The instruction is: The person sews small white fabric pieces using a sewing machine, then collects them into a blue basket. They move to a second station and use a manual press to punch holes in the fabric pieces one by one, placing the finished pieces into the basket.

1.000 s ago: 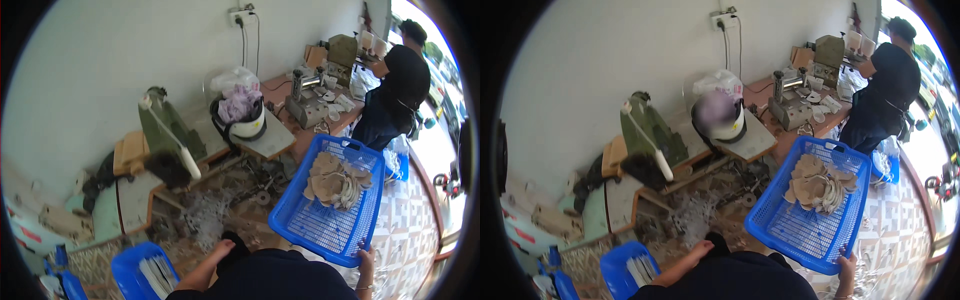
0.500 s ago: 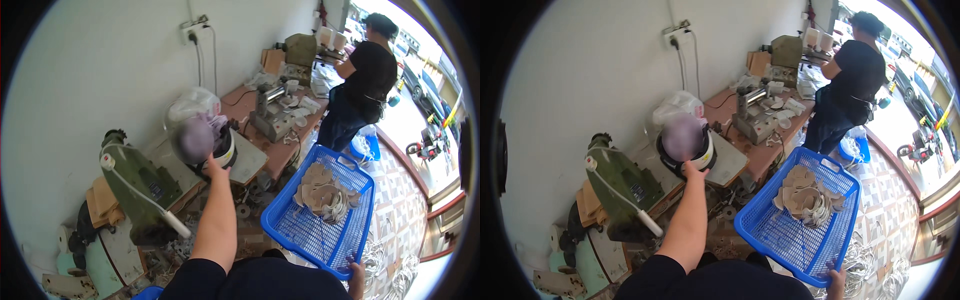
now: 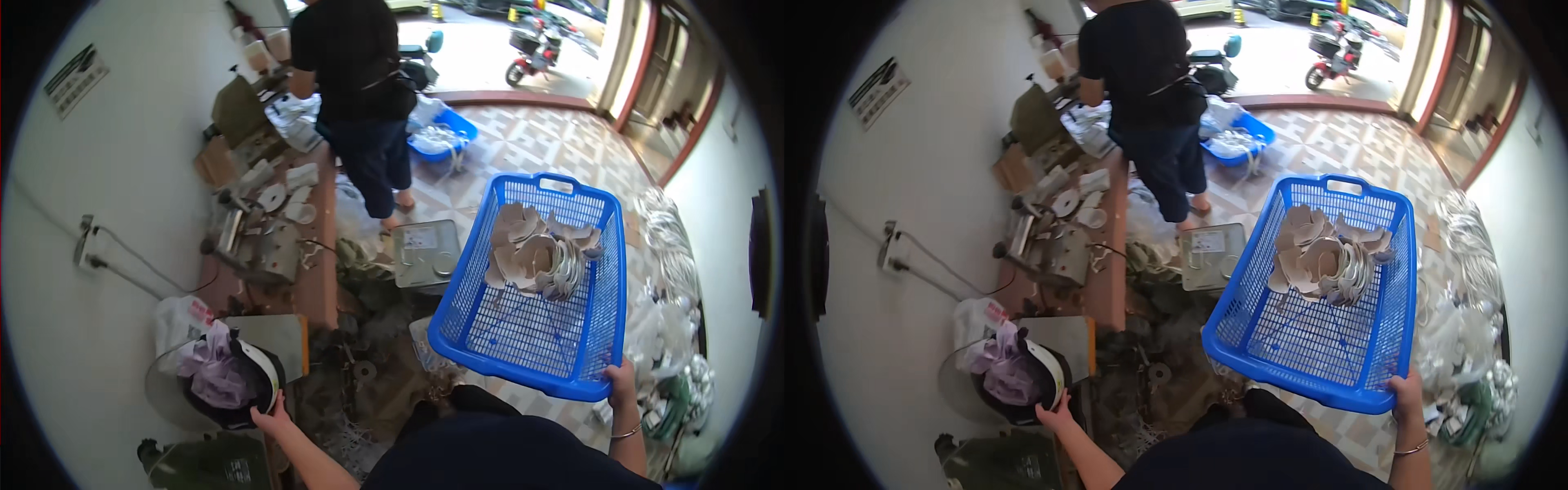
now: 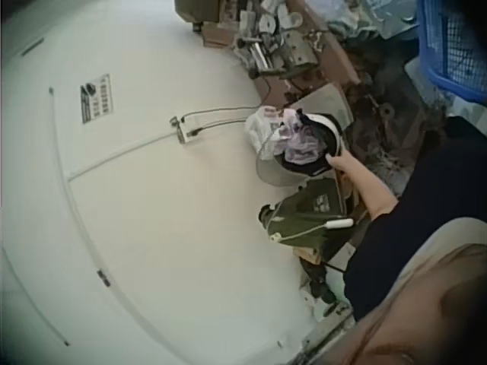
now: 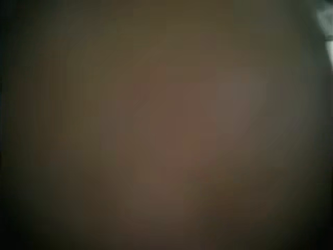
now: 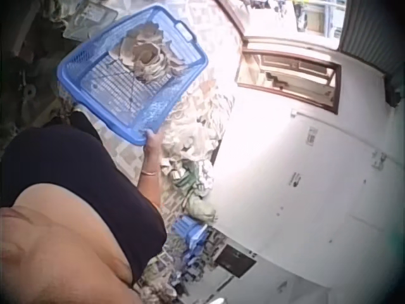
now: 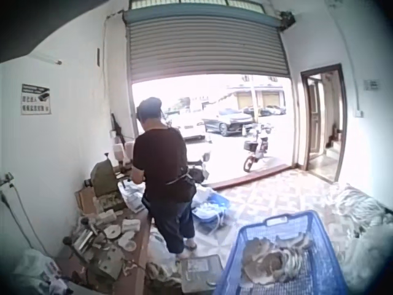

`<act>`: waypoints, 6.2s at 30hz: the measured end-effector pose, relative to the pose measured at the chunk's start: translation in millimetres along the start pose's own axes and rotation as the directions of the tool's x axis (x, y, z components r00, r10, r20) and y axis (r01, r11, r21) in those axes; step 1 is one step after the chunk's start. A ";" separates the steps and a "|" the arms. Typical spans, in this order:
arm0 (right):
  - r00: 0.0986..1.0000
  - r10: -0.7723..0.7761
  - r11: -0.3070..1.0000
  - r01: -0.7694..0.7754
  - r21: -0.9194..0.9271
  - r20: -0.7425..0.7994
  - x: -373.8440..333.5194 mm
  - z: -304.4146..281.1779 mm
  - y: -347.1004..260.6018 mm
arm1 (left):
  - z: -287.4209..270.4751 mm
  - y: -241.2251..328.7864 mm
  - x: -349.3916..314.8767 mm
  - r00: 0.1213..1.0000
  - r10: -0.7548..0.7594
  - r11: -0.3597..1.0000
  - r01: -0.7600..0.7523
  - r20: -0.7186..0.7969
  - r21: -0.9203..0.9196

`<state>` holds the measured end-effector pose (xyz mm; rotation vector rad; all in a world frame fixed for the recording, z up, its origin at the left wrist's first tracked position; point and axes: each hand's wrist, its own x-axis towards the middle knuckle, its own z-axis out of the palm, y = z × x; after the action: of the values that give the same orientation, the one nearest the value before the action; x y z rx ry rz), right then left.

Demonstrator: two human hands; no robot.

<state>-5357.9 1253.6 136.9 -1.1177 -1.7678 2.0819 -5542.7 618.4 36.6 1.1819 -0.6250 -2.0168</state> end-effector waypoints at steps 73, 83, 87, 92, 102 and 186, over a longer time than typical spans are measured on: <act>0.968 0.058 0.931 -0.142 -0.337 -0.245 101.9 -747.2 127.1 | -351.6 -571.5 -639.0 0.504 -0.862 -0.103 -0.295 0.063 0.950; 0.837 0.188 0.958 -0.043 -0.282 0.513 180.9 -477.0 112.5 | -430.2 -388.2 -611.5 0.407 -0.911 0.235 0.391 0.063 0.890; 0.731 0.226 0.955 -0.036 -0.294 0.644 162.1 -360.6 116.0 | -410.3 -344.8 -573.8 0.631 -0.693 0.710 0.514 0.349 0.481; 0.585 0.174 0.881 0.267 -0.390 0.792 148.6 -226.9 101.1 | -395.3 -312.2 -522.3 0.712 -0.699 0.679 0.692 -0.072 0.244; 0.245 0.188 0.916 0.307 -0.260 0.951 149.4 32.0 90.0 | -321.3 -283.2 -397.2 0.928 -0.368 0.909 0.372 0.058 -0.189; -0.090 0.341 0.288 0.958 -0.012 0.936 -11.9 601.3 436.1 | -562.0 71.3 -104.7 0.760 0.606 0.682 -0.345 -0.234 0.645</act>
<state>-5598.4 668.2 -252.0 1.7355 -3.1814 0.9606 -4987.9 623.6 -118.5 1.5362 -1.2177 -1.0619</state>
